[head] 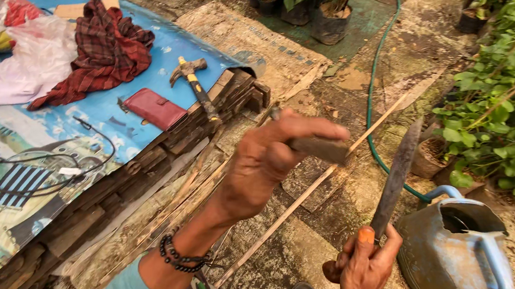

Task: The person sits on the ground and splits bamboo into thin strips using a knife, working one stalk at a time. They hold the bamboo upright, drive the knife lengthwise to split it, and place the finished strips on a growing pile beside them.

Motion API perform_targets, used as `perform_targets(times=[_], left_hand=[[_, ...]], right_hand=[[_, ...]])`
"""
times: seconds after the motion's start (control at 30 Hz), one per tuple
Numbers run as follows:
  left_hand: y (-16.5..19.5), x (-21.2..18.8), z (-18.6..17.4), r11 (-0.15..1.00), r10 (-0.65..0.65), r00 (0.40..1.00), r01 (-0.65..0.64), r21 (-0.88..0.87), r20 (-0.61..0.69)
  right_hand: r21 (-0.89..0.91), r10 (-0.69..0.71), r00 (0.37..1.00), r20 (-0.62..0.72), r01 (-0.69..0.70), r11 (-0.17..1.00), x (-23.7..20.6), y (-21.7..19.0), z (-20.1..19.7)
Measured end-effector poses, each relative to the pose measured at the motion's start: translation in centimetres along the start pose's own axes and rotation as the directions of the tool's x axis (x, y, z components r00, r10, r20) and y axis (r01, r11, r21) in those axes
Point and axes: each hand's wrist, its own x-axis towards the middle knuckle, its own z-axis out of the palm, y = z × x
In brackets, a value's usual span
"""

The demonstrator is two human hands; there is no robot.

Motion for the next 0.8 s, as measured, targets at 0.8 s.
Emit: perform_targets(times=[0.8], left_hand=[[-10.9, -10.2, 4.7, 0.973, -0.204, 0.769, 0.090, 0.214, 0.605]], right_hand=[[0.064, 0.474, 0.756, 0.452, -0.557, 0.828, -4.7, 11.0, -16.5]])
